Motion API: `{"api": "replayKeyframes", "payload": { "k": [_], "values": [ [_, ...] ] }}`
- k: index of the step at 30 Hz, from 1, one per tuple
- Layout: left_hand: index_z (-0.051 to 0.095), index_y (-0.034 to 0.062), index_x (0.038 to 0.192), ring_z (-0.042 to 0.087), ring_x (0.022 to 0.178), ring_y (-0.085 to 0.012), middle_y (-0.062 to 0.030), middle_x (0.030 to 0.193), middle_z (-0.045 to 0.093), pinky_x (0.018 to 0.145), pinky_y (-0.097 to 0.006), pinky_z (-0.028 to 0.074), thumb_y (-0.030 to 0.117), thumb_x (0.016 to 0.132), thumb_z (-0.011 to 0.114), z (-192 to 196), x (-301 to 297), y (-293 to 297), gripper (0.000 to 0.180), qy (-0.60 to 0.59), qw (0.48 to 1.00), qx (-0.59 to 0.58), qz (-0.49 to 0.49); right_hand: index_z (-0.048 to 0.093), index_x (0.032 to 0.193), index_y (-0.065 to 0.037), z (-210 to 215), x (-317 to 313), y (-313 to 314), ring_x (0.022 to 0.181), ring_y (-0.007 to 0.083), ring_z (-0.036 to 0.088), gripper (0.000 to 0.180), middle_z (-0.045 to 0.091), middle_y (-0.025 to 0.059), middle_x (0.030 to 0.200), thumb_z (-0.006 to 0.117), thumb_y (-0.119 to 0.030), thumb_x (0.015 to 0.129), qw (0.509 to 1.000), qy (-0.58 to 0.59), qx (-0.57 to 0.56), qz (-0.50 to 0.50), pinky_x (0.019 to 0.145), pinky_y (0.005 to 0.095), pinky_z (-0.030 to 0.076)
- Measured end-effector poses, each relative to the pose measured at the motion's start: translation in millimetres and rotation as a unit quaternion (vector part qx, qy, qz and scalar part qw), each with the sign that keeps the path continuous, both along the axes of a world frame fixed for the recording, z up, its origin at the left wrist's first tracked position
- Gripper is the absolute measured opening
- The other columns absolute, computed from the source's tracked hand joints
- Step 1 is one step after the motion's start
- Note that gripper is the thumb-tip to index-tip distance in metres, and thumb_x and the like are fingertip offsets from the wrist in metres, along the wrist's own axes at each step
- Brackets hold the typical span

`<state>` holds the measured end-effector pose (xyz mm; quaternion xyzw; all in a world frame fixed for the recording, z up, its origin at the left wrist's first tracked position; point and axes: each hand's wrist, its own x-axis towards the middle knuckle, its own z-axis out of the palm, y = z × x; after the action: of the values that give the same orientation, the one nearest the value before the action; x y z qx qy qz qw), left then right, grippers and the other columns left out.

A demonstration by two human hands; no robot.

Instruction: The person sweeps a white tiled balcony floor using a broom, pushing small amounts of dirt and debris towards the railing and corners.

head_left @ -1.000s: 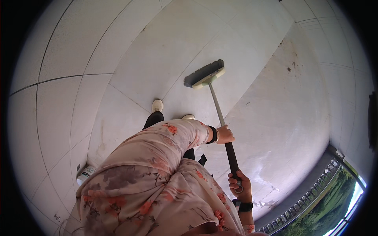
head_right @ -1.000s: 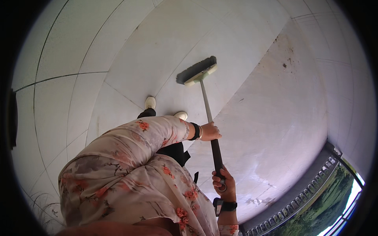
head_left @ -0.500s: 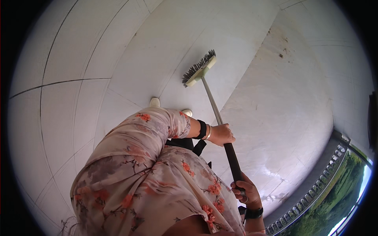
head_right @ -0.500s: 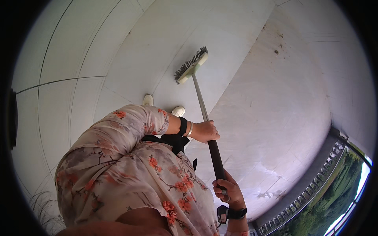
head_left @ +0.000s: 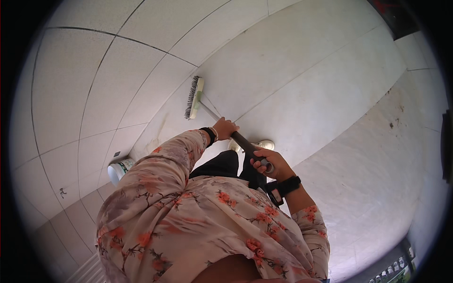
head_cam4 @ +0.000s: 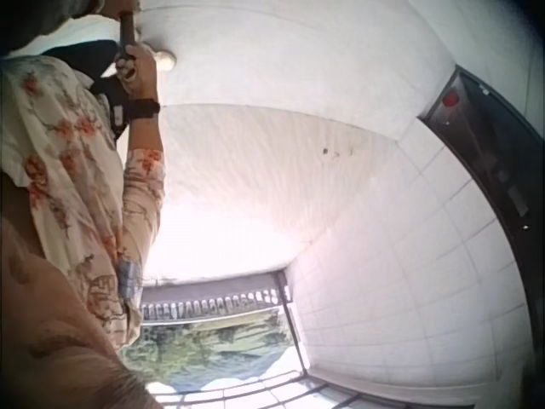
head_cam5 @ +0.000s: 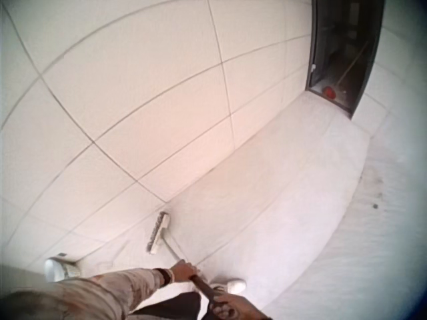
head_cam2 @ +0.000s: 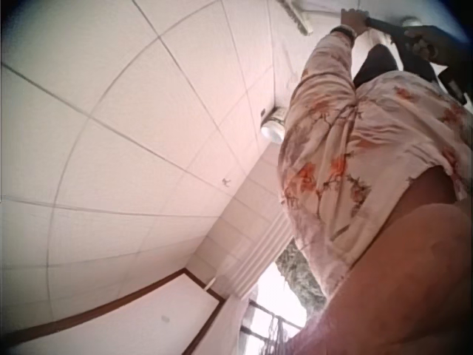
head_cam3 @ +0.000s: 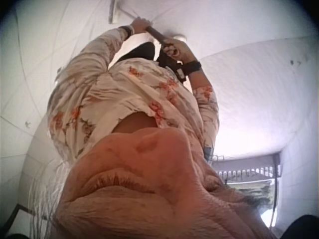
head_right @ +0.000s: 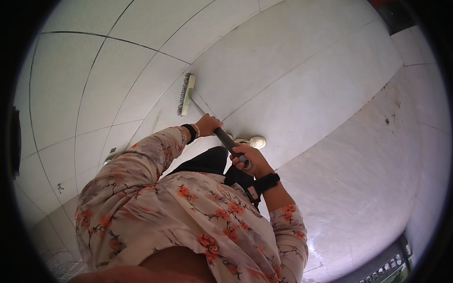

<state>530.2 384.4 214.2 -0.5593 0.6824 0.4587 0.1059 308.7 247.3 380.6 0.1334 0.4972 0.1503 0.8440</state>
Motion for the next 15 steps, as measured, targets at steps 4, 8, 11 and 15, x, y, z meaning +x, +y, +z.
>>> {"api": "replayKeyframes", "payload": {
  "k": [4,8,11,15],
  "values": [
    [0.061,0.0177,0.094,0.065,0.091,-0.0256,-0.0033,0.088,0.065,0.077,-0.049,0.044,0.026,0.073,0.072,25,-79,20,0.025,0.065,0.996,0.025,0.048,0.043,0.132,-0.012,41,-57,4,0.059,0.013,0.052,0.041,0.056,0.0144,0.086,0.052,-0.011,0.092,0.998,0.039,-0.014,0.05,0.042,0.0193,0.041],
    [0.056,0.0143,0.086,0.063,0.084,-0.0221,-0.0011,0.075,0.06,0.079,-0.044,0.042,0.02,0.082,0.064,102,-181,-28,0.011,0.205,0.978,-0.02,0.002,0.04,0.132,-0.009,157,-129,-17,0.055,0.0137,0.052,0.042,0.056,0.0133,0.082,0.048,-0.01,0.092,0.988,0.147,-0.006,0.048,0.039,0.0189,0.038],
    [0.055,0.0153,0.084,0.062,0.082,-0.0202,0.0013,0.075,0.06,0.077,-0.042,0.041,0.022,0.083,0.062,122,-236,-71,0.009,0.284,0.951,-0.119,-0.029,0.043,0.131,-0.009,223,-120,-18,0.054,0.0115,0.051,0.041,0.057,0.009,0.08,0.049,-0.01,0.09,0.948,0.264,-0.105,0.143,0.04,0.0188,0.039],
    [0.055,0.0169,0.083,0.062,0.081,-0.0197,0.0031,0.075,0.06,0.077,-0.042,0.041,0.02,0.082,0.059,130,-265,-101,0.005,0.309,0.933,-0.171,-0.065,0.049,0.123,-0.005,245,-135,-5,0.081,0.0205,0.064,0.04,0.06,0.0089,0.089,0.051,-0.013,0.084,0.947,0.254,-0.149,0.126,0.073,0.0339,0.056]
  ]
}}
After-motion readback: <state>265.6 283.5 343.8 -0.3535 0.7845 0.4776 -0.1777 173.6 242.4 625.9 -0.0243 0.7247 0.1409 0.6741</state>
